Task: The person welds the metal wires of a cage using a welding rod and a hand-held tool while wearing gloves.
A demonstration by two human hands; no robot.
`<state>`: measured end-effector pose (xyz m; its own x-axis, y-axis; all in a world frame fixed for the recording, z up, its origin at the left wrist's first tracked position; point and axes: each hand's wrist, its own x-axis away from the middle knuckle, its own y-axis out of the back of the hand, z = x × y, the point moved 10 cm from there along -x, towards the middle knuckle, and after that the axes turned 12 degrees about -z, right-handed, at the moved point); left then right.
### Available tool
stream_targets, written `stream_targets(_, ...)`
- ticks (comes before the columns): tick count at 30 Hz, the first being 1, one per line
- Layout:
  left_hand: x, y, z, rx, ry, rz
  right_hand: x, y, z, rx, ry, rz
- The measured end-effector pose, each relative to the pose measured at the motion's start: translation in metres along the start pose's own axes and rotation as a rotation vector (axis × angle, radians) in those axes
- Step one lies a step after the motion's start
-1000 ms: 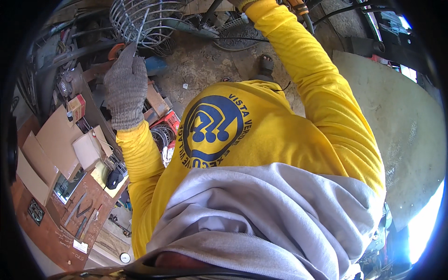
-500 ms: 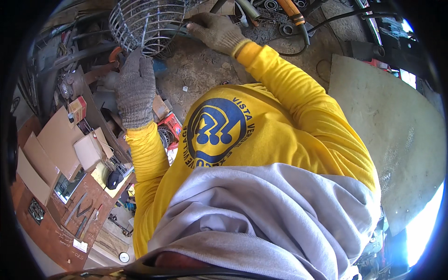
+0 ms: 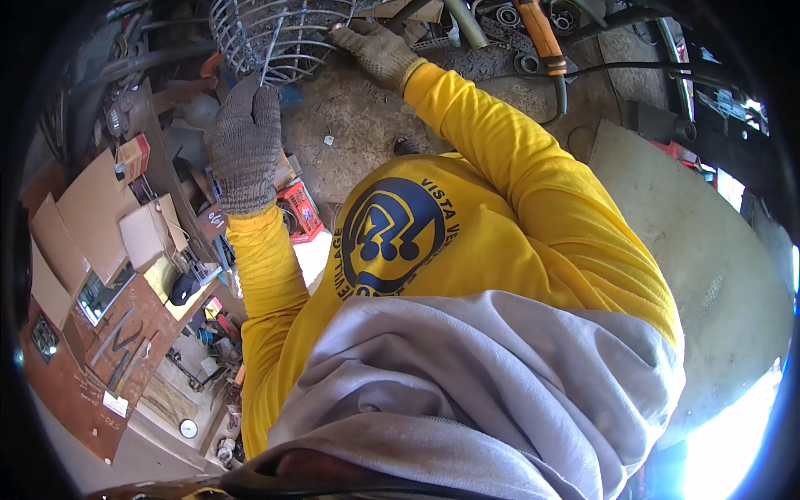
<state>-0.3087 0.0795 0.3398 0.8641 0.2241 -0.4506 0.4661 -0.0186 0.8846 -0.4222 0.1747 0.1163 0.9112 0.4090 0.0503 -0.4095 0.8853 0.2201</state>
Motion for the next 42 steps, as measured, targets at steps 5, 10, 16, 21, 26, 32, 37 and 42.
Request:
stream_targets(5,0.001,-0.006,0.000,0.038,0.003,0.007,0.008,-0.007,0.001,0.387,0.589,-0.201)
stream_targets(10,-0.002,-0.015,-0.009,0.041,0.000,0.049,0.007,0.007,-0.007,0.302,0.570,-0.194)
stream_targets(16,-0.004,-0.033,-0.013,0.034,0.021,0.063,0.064,0.075,-0.027,0.146,0.117,-0.051)
stream_targets(21,-0.014,-0.042,-0.025,0.046,0.024,0.091,0.153,0.165,-0.055,-0.210,-0.562,-0.215)
stream_targets(26,-0.017,-0.052,-0.006,0.079,0.157,0.192,0.174,0.287,-0.017,-0.384,-0.377,-0.749)
stream_targets(32,-0.021,-0.051,0.017,0.060,0.029,0.106,0.151,0.350,0.063,-0.285,-0.104,-0.855)
stream_targets(37,-0.017,-0.026,0.048,0.026,0.077,0.096,0.118,0.256,0.102,-0.182,-0.030,-0.548)
stream_targets(42,-0.015,-0.018,0.061,0.065,0.130,0.120,0.112,0.179,0.100,-0.188,-0.132,-0.221)
